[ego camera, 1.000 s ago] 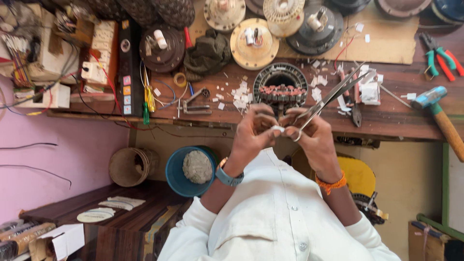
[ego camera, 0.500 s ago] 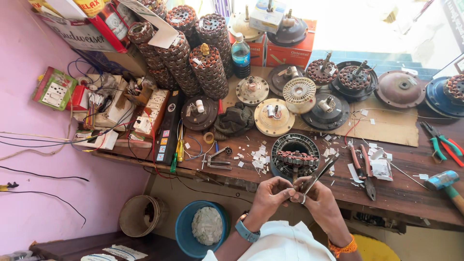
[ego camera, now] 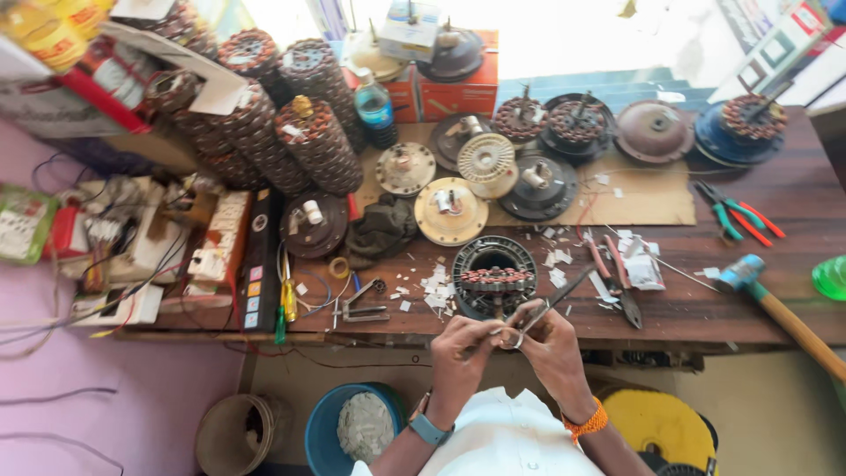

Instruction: The person works at a cluttered repair bench on a motor armature held in a housing, pressing small white insulation pieces into the armature slots by hand. They use scissors to trim pieces and a green-handled screwdriver to press and seat the pieces into the slots, repeating this across slots.

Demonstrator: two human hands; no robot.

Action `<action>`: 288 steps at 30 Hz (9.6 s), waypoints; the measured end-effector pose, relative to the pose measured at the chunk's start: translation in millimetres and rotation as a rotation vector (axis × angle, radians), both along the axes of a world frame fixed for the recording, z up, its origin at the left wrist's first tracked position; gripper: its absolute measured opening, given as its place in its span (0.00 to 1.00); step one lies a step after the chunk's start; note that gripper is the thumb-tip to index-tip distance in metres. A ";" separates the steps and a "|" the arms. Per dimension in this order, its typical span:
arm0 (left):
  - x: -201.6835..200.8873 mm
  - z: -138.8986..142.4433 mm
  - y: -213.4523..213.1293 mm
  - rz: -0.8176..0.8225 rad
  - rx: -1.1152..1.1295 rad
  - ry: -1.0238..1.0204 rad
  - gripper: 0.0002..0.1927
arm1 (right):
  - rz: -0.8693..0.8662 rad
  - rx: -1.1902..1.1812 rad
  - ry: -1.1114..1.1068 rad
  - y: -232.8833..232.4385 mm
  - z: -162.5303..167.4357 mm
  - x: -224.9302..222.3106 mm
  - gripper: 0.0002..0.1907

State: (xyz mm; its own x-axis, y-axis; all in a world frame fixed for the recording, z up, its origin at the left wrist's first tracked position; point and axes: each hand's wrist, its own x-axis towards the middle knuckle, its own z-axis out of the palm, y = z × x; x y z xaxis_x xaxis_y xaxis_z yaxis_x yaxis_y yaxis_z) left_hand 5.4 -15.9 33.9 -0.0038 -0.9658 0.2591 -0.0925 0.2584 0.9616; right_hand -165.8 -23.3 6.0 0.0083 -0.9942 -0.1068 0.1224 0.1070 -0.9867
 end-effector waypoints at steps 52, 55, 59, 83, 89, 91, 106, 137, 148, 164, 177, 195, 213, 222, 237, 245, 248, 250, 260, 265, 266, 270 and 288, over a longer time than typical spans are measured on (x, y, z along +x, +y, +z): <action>14.4 -14.5 -57.0 0.005 0.166 0.254 0.05 | 0.546 0.360 0.082 14.7 30.1 -31.7 0.18; 15.3 -20.9 -59.1 -0.004 0.188 0.329 0.05 | 0.532 0.359 0.146 17.4 28.3 -35.9 0.14; 11.0 -27.7 -60.4 -0.029 0.209 0.479 0.05 | 0.521 0.354 0.225 24.4 24.7 -41.6 0.10; 21.2 -7.1 -44.4 0.000 0.194 0.342 0.06 | 0.606 0.334 0.304 20.0 28.9 -22.5 0.23; 20.2 -9.1 -39.7 0.025 0.239 0.331 0.06 | 0.622 0.296 0.323 19.7 38.8 -23.0 0.19; 23.3 -10.7 -41.1 -0.009 0.217 0.348 0.05 | 0.616 0.314 0.330 20.7 38.5 -23.7 0.19; 27.0 -8.9 -46.1 -0.068 0.238 0.264 0.05 | 0.602 0.363 0.282 26.5 32.7 -30.4 0.20; 5.7 -38.8 14.6 0.002 0.574 0.369 0.08 | 0.161 0.065 0.185 1.5 34.8 -47.2 0.12; -11.9 -27.4 10.6 -0.029 0.281 -0.038 0.08 | 0.092 -0.090 0.220 16.8 8.9 -16.0 0.07; -13.9 14.4 12.8 -0.018 0.127 0.206 0.05 | 0.060 -0.598 0.551 6.0 69.1 -6.1 0.09; -6.0 24.4 0.3 0.137 -0.390 -0.282 0.08 | -0.021 -0.093 0.049 0.9 18.7 15.4 0.07; -26.5 35.2 3.2 -0.022 0.057 0.130 0.03 | -0.162 -0.272 0.138 6.6 -1.6 9.5 0.12; -9.0 12.8 13.5 -0.206 0.290 0.287 0.08 | -0.043 -0.746 0.409 16.1 22.7 -5.4 0.11; -10.8 21.8 18.6 -0.114 0.127 0.175 0.06 | 0.072 -0.548 0.313 14.9 24.2 -18.6 0.08; -10.8 41.7 12.2 -0.107 0.055 0.052 0.05 | -0.064 -0.348 0.158 19.3 8.9 3.0 0.06; 6.3 57.5 3.4 -0.148 -0.091 -0.163 0.03 | 0.021 -0.274 0.204 21.8 32.8 -1.5 0.10; 10.7 61.5 5.4 -0.166 -0.163 -0.254 0.05 | 0.078 -0.205 0.063 23.8 33.4 -0.8 0.07; 14.0 65.3 6.4 -0.239 -0.152 -0.226 0.08 | 0.123 -0.065 -0.085 25.8 33.4 -4.9 0.05; 31.8 72.0 0.8 -0.624 -0.221 -0.397 0.11 | 0.529 0.494 -0.683 34.2 34.2 -30.5 0.11; 26.1 57.1 -2.4 -0.577 -0.167 -0.458 0.08 | 0.489 0.509 -0.596 27.7 24.7 -30.5 0.11; 23.9 54.6 -2.0 -0.562 -0.132 -0.460 0.08 | 0.469 0.519 -0.582 26.3 23.7 -31.0 0.11; 15.3 45.9 -7.7 -0.514 -0.047 -0.475 0.09 | 0.381 0.297 -0.597 23.1 23.1 -32.8 0.08; -2.8 0.3 -113.6 -0.249 -0.147 -0.611 0.36 | -0.286 -0.736 0.545 -64.3 26.1 -4.7 0.08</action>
State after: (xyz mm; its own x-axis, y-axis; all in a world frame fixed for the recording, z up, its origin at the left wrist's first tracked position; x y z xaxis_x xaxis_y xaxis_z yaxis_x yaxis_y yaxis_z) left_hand 2.6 -129.5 34.2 -0.4099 -0.8717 0.2685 -0.5292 0.4670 0.7084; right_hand -170.5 -87.6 32.1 -0.1117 -0.7704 0.6278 -0.4482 -0.5248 -0.7237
